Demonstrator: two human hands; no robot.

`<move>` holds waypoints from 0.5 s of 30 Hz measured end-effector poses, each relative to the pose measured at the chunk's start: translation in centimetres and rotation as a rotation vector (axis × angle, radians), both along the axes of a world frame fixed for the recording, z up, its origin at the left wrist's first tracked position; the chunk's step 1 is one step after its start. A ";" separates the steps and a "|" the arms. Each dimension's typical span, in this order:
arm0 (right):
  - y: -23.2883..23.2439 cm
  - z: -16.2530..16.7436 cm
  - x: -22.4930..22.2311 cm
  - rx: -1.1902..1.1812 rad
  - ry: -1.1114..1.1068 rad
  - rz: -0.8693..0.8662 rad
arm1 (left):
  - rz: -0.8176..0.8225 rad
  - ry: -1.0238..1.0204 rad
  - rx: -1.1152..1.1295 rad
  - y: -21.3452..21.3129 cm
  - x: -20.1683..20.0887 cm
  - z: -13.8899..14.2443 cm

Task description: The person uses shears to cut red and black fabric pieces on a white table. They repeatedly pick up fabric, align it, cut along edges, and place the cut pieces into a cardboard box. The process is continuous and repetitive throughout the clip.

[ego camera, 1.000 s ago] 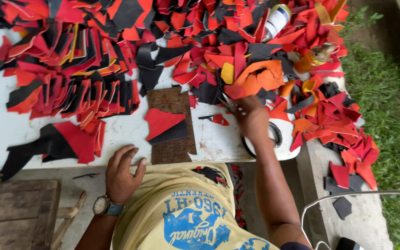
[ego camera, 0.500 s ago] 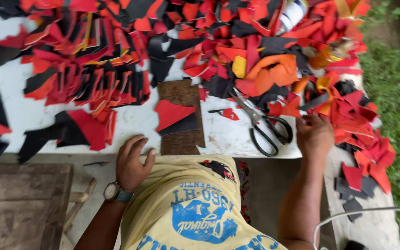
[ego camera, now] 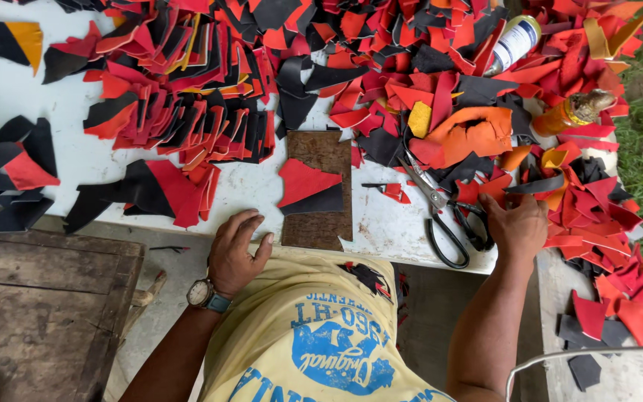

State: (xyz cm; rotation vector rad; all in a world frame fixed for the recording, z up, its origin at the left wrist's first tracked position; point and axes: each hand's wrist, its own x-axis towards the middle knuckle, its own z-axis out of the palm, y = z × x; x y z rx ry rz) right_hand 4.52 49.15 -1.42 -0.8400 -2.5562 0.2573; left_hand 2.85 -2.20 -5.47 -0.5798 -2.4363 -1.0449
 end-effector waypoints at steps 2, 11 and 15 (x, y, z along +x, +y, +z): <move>0.5 0.0 -0.8 -0.061 -0.080 -0.018 | 0.005 0.003 -0.001 0.0 0.1 0.0; 0.9 0.1 -1.8 -0.740 0.533 0.236 | 0.018 0.022 0.004 -0.1 -0.1 -0.2; 1.3 2.2 -1.0 -1.163 0.726 0.391 | -0.003 0.030 0.016 0.1 -0.2 -0.3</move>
